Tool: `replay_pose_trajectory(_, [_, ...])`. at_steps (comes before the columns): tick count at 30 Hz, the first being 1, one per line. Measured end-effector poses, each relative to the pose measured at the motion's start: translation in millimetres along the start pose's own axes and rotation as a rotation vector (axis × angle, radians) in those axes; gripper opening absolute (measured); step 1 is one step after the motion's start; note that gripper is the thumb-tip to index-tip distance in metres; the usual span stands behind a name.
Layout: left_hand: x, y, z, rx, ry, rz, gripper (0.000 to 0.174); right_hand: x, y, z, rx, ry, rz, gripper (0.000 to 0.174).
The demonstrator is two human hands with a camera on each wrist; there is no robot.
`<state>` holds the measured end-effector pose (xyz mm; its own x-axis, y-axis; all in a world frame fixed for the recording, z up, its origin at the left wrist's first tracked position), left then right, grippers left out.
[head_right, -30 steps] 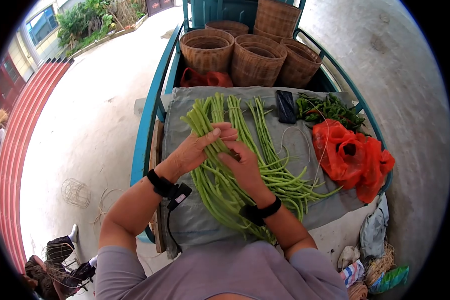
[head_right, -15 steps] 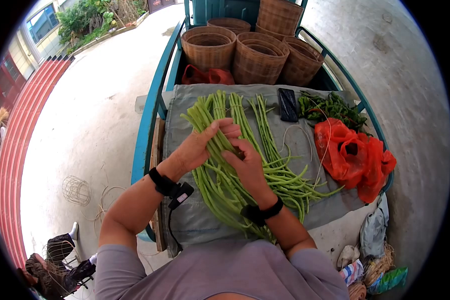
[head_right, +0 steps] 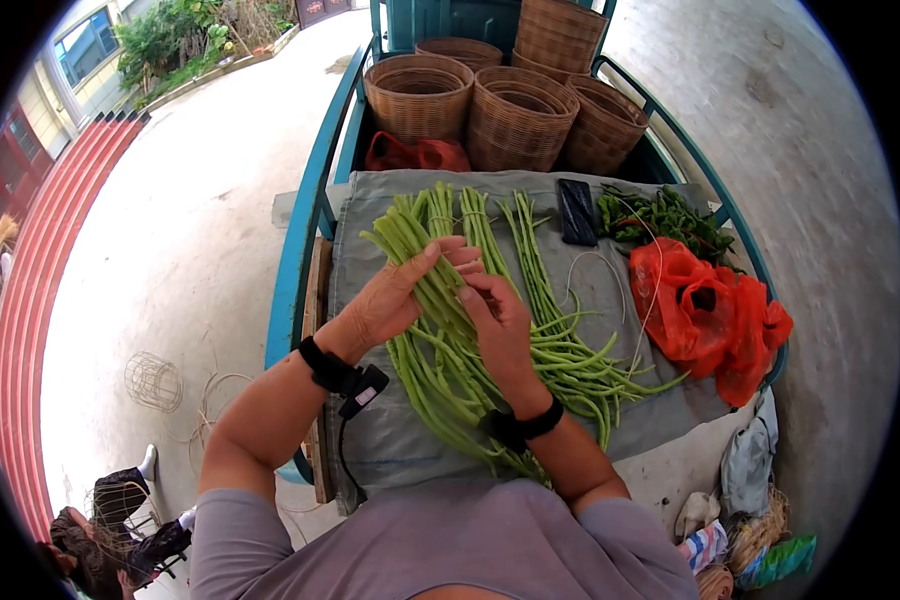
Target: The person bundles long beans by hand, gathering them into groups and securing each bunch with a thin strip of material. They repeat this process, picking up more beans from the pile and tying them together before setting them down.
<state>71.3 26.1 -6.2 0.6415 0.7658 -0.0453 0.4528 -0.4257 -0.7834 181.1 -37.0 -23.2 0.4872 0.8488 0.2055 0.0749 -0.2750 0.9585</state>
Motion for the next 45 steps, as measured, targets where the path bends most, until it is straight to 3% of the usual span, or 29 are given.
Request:
replay_pose_trajectory(6, [-1,-2,-1,-0.009,0.0,0.002,0.057,-1,2,15,-0.23,-0.076,0.155,0.016])
replay_pose_trajectory(9, [-2,-2,-2,-0.023,-0.008,0.002,0.057,-8,2,12,-0.265,-0.015,-0.009,0.017])
replay_pose_trajectory(12, [0,-1,-3,-0.01,0.001,-0.003,0.058,-6,-3,16,-0.294,-0.063,0.087,0.018])
replay_pose_trajectory(21, [2,2,0,-0.024,-0.005,0.006,0.049,-4,1,7,-0.241,-0.075,0.122,0.019])
replay_pose_trajectory(26, [4,7,4,-0.055,-0.057,0.045,0.044,-4,16,7,-0.419,-0.094,0.322,0.016])
replay_pose_trajectory(28, [12,13,19,0.144,-0.06,-0.105,0.041,-5,18,5,-0.471,-0.079,0.369,0.015])
replay_pose_trajectory(30, [15,21,28,0.12,-0.109,-0.073,0.035,-5,18,2,-0.492,-0.05,0.389,0.014])
replay_pose_trajectory(32, [4,13,14,-0.121,-0.208,0.141,0.028,-3,21,3,-0.534,0.017,0.429,0.014])
replay_pose_trajectory(33, [7,14,16,-0.089,-0.211,0.104,0.029,-1,22,2,-0.553,0.053,0.447,0.016])
replay_pose_trajectory(35, [10,18,23,-0.029,-0.227,0.029,0.03,16,25,16,-0.781,0.08,0.373,0.022])
replay_pose_trajectory(38, [3,13,17,0.001,-0.301,0.064,0.031,63,17,46,-1.048,0.139,0.225,0.03])
replay_pose_trajectory(43, [6,18,21,0.033,-0.279,0.119,0.031,160,-70,112,-1.438,0.159,0.25,0.028])
replay_pose_trajectory(45, [6,18,24,0.04,-0.302,0.144,0.029,179,-100,120,-1.502,0.187,0.06,0.027])
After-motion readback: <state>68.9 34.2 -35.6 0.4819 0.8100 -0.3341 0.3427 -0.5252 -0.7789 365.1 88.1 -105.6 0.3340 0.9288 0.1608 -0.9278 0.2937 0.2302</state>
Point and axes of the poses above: each hand's wrist, its own x-axis towards the middle knuckle, its own z-axis out of the back of the hand, y = z × x, the point moved 7 cm from there along x, towards the middle knuckle, and after that the axes turned 15 degrees about -y, right-handed, at the moved point
